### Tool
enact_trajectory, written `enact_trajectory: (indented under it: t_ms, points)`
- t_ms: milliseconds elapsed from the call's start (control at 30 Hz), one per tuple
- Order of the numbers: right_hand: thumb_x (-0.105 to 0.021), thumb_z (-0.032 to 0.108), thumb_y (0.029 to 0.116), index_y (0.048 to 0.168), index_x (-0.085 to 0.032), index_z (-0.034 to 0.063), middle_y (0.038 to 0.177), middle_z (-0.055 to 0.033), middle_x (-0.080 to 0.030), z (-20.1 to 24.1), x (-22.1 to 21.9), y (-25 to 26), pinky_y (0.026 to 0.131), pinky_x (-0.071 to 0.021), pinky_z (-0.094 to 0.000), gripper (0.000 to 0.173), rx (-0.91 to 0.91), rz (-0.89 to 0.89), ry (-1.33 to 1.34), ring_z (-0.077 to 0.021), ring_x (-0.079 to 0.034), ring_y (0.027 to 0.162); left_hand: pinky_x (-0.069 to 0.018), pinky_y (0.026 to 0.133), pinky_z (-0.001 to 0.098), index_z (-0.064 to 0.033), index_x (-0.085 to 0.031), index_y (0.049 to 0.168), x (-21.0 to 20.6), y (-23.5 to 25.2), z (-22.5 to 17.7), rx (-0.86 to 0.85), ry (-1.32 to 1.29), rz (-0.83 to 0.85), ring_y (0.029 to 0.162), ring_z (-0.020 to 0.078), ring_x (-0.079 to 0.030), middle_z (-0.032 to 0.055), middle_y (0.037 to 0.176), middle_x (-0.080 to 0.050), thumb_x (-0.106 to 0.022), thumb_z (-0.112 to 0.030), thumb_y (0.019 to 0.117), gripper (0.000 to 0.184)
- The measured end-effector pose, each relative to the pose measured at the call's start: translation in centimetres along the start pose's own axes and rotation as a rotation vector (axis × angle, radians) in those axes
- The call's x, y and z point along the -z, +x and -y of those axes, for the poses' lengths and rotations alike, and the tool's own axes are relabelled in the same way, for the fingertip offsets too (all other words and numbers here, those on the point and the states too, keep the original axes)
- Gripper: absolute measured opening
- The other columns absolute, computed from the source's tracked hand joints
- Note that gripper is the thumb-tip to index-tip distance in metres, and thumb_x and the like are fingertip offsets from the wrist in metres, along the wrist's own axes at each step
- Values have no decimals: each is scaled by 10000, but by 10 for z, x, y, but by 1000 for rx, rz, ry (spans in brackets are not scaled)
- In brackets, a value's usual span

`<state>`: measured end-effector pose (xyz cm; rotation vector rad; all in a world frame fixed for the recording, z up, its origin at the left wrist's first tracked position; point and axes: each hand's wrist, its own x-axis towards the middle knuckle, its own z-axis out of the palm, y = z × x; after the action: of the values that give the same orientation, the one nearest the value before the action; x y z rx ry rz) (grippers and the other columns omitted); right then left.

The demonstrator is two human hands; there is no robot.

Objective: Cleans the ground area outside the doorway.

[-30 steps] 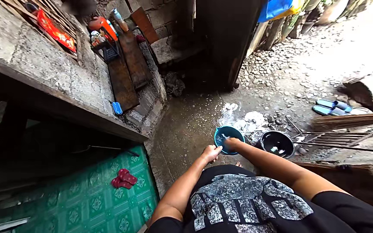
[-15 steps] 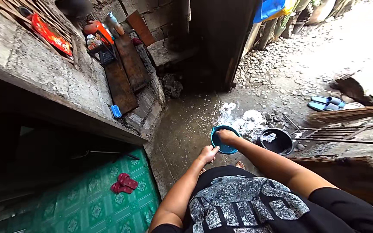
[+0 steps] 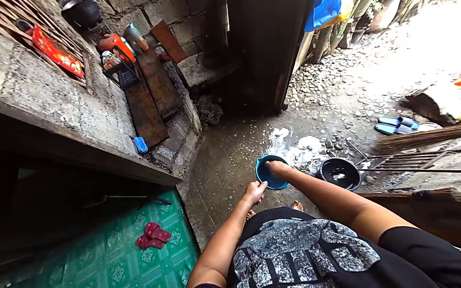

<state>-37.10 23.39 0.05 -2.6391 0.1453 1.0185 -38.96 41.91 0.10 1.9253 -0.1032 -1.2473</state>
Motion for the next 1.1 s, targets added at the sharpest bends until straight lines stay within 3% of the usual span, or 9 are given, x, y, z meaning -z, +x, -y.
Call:
enact_trajectory:
  t_ms: [133,200,333,533,667,800,933,1033,1100]
  points:
    - [-600,84,1001,1174,-661,-93,1189,-319,-657,1,-15,2,977,-458,-675,255,229,267,-29,-483,-623,1159,-505,558,301,-9,-556,1054,1,0,-1,-11,-5,4,526,137,-547,38,678,-554,-425,-457,1106,471]
    - [-606,29,980,1146,-680,-77,1161,-293,-666,4,-15,7,985,-455,-630,210,371,174,127,-445,-628,1127,-515,568,307,4,-565,1081,2,1,-1,-6,10,7,534,143,-555,50,694,-563,-425,-460,1105,486]
    - [-552,32,980,1329,-616,-11,1401,-261,-580,8,-1,0,1029,-457,-663,358,156,-64,5,-469,-529,1327,-502,535,289,-6,-569,1042,0,1,4,-11,-9,8,507,129,-538,35,664,-548,-435,-454,1104,471]
    - [-615,73,989,1160,-671,-69,1125,-303,-669,6,-14,5,911,-484,-664,230,245,227,-11,-471,-648,1071,-497,521,277,-1,-565,1012,1,0,6,-19,-16,11,497,119,-542,32,649,-557,-441,-438,1106,464]
    - [-582,61,982,1307,-623,-16,1365,-280,-589,16,-6,-1,996,-467,-702,336,108,20,36,-496,-554,1281,-497,508,271,-11,-558,991,3,0,5,-16,-16,-3,483,116,-541,29,635,-555,-448,-433,1105,451]
    - [-630,94,990,1152,-679,-90,1170,-322,-661,13,-10,10,955,-459,-683,250,252,227,-29,-491,-624,1140,-494,506,266,-2,-556,999,5,-1,3,-19,-26,-6,480,113,-535,29,639,-551,-439,-413,1112,442]
    - [-599,37,967,1271,-635,-48,1370,-308,-563,18,-5,2,992,-472,-706,318,156,26,48,-511,-546,1275,-489,489,261,2,-552,974,6,-2,1,-15,-75,-33,470,111,-530,27,619,-547,-446,-383,1115,423]
    - [-633,47,970,1152,-661,-125,1204,-344,-641,20,-4,5,954,-465,-686,252,215,163,51,-509,-616,1155,-485,477,256,9,-557,975,6,-3,0,-8,-72,-53,460,109,-525,28,613,-544,-447,-370,1116,419]
    - [-617,27,970,1230,-638,-97,1291,-330,-599,21,-3,6,988,-464,-689,289,235,56,131,-506,-590,1203,-488,467,260,17,-558,974,7,-1,2,-8,-85,-65,454,115,-528,36,607,-545,-453,-359,1116,415]
